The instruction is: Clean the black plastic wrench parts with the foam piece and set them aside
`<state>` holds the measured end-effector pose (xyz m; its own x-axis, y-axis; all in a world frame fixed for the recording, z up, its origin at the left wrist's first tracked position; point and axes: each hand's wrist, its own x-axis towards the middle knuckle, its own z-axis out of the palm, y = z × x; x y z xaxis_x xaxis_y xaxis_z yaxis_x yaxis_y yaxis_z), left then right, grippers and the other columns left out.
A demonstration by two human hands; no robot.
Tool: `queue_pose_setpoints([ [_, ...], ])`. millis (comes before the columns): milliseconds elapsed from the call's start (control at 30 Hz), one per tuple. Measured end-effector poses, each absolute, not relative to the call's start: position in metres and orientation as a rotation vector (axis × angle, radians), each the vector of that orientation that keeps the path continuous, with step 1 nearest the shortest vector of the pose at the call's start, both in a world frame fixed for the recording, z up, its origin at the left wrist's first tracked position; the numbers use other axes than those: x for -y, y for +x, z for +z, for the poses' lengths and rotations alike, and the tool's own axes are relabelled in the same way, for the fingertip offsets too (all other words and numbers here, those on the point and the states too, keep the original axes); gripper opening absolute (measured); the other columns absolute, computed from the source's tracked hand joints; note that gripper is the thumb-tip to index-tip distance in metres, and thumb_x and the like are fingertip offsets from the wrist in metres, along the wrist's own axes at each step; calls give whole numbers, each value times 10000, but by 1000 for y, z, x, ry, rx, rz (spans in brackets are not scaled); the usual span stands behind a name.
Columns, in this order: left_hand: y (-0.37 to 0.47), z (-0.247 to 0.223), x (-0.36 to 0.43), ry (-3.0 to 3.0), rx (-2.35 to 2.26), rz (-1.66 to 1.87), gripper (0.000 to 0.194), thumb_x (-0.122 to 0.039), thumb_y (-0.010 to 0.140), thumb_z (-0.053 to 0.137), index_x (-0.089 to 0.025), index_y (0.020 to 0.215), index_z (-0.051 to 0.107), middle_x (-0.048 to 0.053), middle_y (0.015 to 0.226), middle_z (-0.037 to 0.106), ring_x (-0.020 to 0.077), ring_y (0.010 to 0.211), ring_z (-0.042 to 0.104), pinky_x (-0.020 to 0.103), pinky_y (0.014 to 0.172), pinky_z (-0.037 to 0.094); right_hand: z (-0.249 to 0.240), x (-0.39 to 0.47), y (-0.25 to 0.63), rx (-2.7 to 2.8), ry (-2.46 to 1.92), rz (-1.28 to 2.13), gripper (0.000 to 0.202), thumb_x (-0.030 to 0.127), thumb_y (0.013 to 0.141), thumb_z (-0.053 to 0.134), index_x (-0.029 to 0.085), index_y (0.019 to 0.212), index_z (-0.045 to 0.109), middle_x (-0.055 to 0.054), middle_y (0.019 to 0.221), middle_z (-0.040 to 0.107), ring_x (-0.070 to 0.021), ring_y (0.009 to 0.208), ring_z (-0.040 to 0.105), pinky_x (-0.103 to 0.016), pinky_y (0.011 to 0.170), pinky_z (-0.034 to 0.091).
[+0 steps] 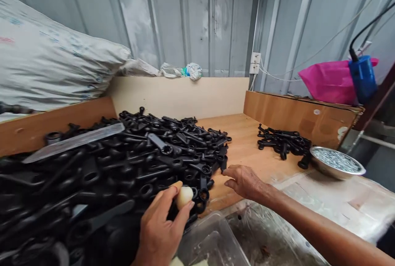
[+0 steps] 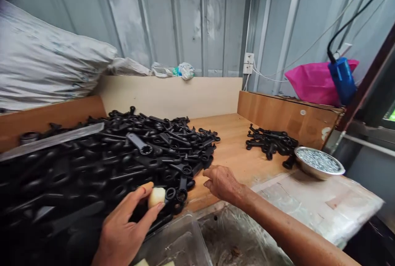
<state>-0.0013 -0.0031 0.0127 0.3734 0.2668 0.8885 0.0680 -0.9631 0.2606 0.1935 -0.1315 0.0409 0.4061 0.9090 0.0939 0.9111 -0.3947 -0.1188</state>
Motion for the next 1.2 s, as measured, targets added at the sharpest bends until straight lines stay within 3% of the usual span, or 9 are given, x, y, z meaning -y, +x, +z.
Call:
queue_pose_setpoints([
  [133,-1,12,2,2433,-258,1725,208,-315,910,417,-144,989,507,27,895,561,113,793,557,172,715,486,57,105,174,1646,-2515,-75,126,200,817,523,198,805,648,-15,806,655,-169,776,589,-230,590,319],
  [467,1,7,3,2323,-251,1714,228,-161,797,411,-173,1017,471,-11,891,548,119,789,526,230,676,476,66,66,145,1625,-2508,-269,122,249,795,577,157,738,633,-70,873,629,-211,865,566,-255,646,353],
  [667,1,5,7,2271,-270,1543,235,-105,696,428,-200,903,485,-45,792,512,136,726,465,257,616,400,88,46,124,1652,-2338,-359,131,257,858,502,195,860,617,-27,896,620,-179,904,546,-247,709,345],
  [833,1,4,9,2231,-266,1444,206,-75,647,449,-173,825,485,-36,735,478,138,695,406,252,613,314,109,24,112,1798,-2262,-113,155,328,813,537,229,864,644,-9,812,647,-188,802,587,-238,577,320],
  [1000,2,1,8,2207,-238,1420,128,-124,683,464,-167,803,481,-27,746,484,142,711,409,258,618,283,114,15,101,1829,-2255,-103,325,301,785,552,253,1105,580,-25,917,656,-210,857,595,-243,605,346],
  [1100,3,0,7,2192,-232,1407,168,-132,660,468,-176,822,481,-27,776,495,147,736,419,259,632,282,111,10,91,1854,-2271,-133,348,388,772,585,208,1070,604,-80,943,651,-259,906,587,-266,624,370],
  [1200,3,0,8,2190,-230,1407,150,-137,636,466,-165,784,463,-21,762,491,147,715,413,263,610,262,114,4,83,1854,-2276,-201,235,315,762,577,187,949,639,-90,885,656,-262,866,600,-274,622,383],
])
